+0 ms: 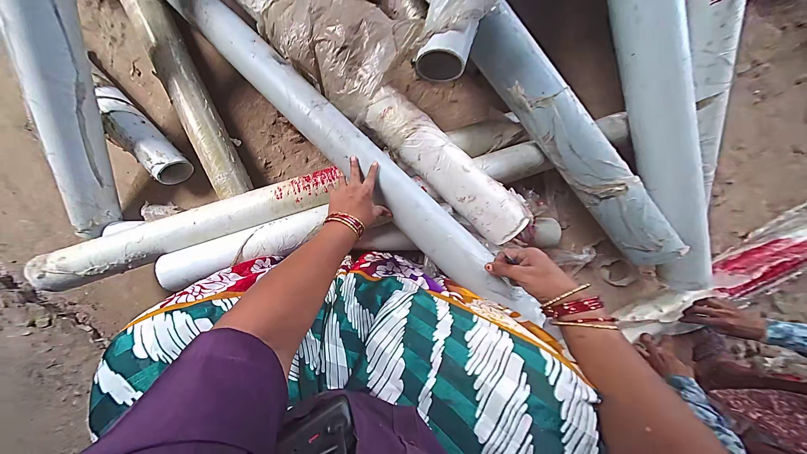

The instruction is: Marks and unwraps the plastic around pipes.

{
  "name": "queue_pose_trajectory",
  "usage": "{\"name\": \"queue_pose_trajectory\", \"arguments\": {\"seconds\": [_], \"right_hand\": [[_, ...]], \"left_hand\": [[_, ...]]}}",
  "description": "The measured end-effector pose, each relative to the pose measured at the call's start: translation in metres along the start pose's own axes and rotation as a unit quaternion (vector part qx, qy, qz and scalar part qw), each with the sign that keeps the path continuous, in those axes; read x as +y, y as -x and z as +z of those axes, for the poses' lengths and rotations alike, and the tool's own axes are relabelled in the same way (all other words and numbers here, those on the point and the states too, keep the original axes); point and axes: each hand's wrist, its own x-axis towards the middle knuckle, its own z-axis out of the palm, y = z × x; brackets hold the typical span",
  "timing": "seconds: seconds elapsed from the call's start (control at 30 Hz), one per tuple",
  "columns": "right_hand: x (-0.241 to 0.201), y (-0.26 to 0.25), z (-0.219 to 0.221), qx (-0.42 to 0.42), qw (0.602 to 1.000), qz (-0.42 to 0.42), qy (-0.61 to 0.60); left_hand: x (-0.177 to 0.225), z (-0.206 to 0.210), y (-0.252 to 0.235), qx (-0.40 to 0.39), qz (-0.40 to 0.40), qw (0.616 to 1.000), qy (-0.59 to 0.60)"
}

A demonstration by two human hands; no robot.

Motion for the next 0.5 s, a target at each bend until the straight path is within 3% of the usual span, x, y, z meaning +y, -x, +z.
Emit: {"name": "queue_pose_trajectory", "arguments": {"seconds": [0.4,0.5], "right_hand": [[0.008,0.103,-0.001,0.11,0.992,-0.006,-0.066],[-0.009,0.113,0.008,0.114,0.992,0.002,-0.046]], "left_hand": [[0.003,-0.012,0.018,-0.07,-0.051,0.996,0.025],[0.012,-0.004,0.043,-0.061,-0.004,0.998,0.014]]}}
